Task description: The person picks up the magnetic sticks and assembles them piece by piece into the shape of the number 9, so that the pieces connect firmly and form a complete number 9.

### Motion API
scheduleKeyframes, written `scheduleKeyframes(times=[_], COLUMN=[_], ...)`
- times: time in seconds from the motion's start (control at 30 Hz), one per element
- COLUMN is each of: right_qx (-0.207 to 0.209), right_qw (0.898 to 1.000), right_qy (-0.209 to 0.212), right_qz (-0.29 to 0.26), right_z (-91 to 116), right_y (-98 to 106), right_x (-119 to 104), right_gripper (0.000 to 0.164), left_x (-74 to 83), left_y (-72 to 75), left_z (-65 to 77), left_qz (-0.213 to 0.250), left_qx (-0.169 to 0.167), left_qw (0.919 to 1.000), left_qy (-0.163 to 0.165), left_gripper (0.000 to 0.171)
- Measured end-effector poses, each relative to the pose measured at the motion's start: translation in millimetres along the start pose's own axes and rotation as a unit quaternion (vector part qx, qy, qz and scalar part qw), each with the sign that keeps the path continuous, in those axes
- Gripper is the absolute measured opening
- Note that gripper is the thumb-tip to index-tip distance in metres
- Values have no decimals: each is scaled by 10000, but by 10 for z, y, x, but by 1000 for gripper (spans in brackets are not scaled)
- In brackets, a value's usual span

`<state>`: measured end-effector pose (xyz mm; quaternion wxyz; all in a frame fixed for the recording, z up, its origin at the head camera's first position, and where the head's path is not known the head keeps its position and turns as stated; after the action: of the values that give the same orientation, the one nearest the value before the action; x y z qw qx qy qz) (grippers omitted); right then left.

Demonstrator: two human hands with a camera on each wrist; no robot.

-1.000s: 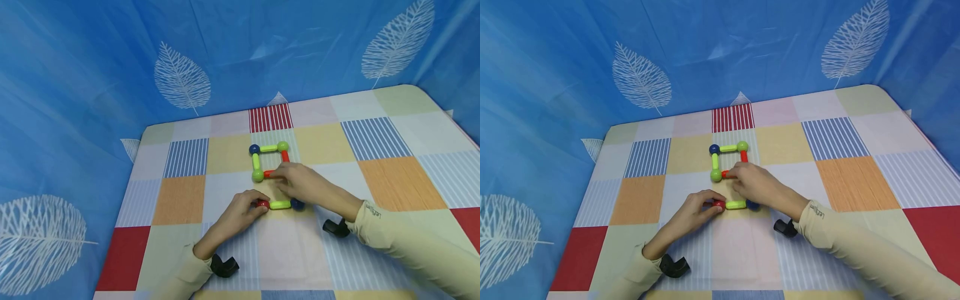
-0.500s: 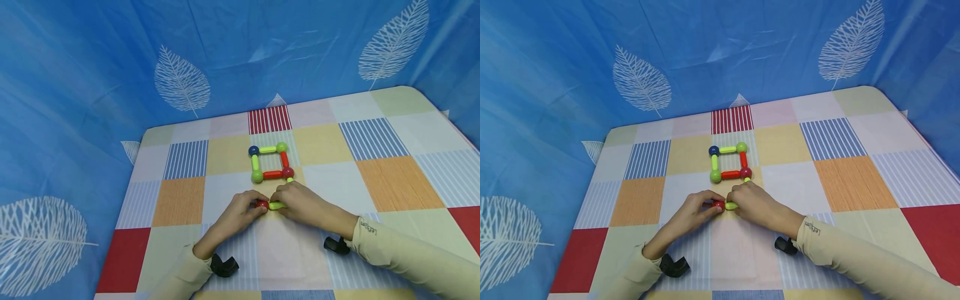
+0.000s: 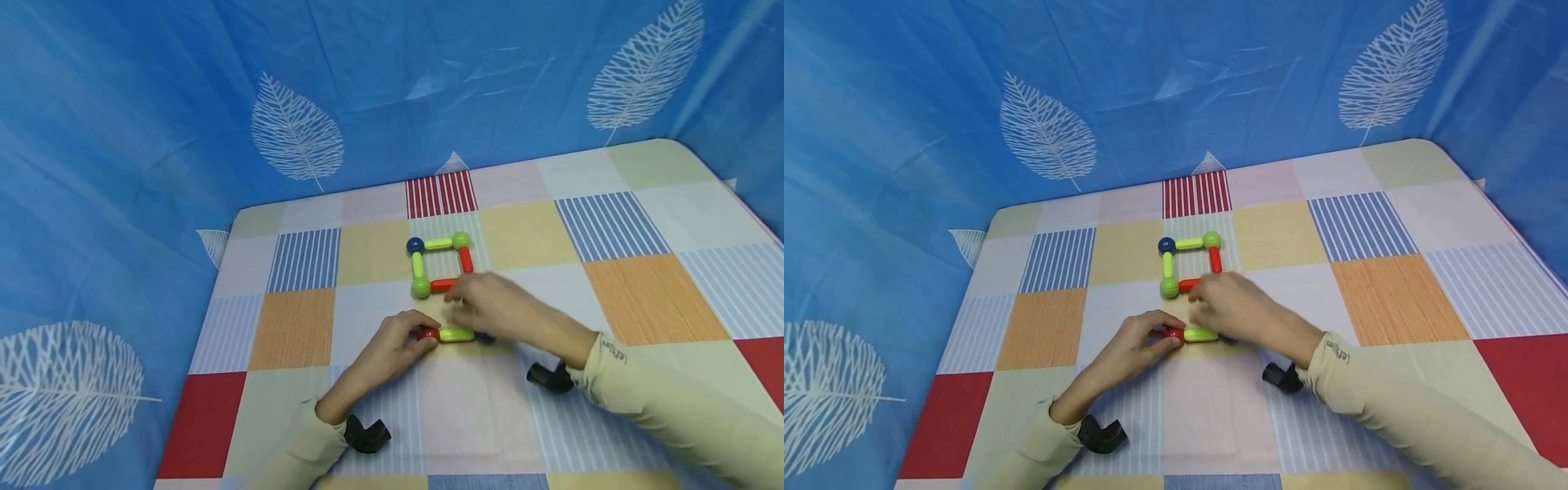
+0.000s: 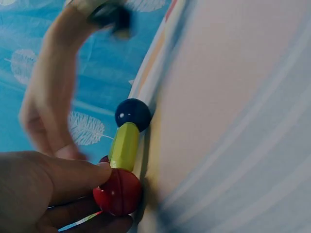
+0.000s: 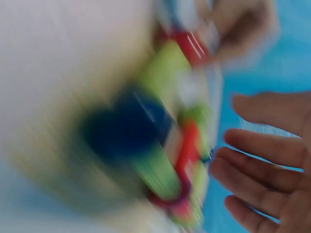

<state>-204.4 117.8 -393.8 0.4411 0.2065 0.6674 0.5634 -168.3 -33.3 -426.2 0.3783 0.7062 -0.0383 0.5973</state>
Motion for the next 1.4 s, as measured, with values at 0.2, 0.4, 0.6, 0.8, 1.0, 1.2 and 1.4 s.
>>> scheduleKeyframes(times=[0.2,0.4,0.6,0.8,1.0,1.2,1.4], right_qx=[2,-616,-390,-302,-328,-311,-217], right_qw=[9935,9869,9918,9907,9899,9912,9928], right_qy=[-1115,-1491,-1196,-1253,-1253,-1164,-1021], right_qz=[-228,-91,-233,-430,-576,-548,-591], right_z=[-579,-852,-940,-921,-898,-880,-853], right_y=[264,-27,-70,-56,-61,-65,-84], right_x=[579,841,774,797,805,814,850], right_gripper=[49,61,37,36,35,34,35], left_x=[-26,-26,16,21,24,22,-9], left_y=[16,-91,-108,-99,-95,-112,-118], left_z=[8,-41,-87,-78,-89,-119,-133], left_qz=[-343,-1002,-1610,-1618,-1653,-1629,-1560], left_qx=[165,46,154,136,26,-26,-73], left_qw=[9992,9942,9867,9865,9860,9864,9872], left_qy=[151,394,168,188,197,213,332], left_gripper=[22,32,23,22,22,23,24])
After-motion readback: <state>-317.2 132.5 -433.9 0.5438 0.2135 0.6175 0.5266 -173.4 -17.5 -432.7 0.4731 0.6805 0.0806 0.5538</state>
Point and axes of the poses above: each hand's wrist, its own z-axis away from the middle knuckle, its own y-axis out of the back of the hand, x = y × z, the point moved 6 cm from there along -z, towards the middle knuckle, and after that the axes turned 10 degrees about z, right-handed, at the moved point
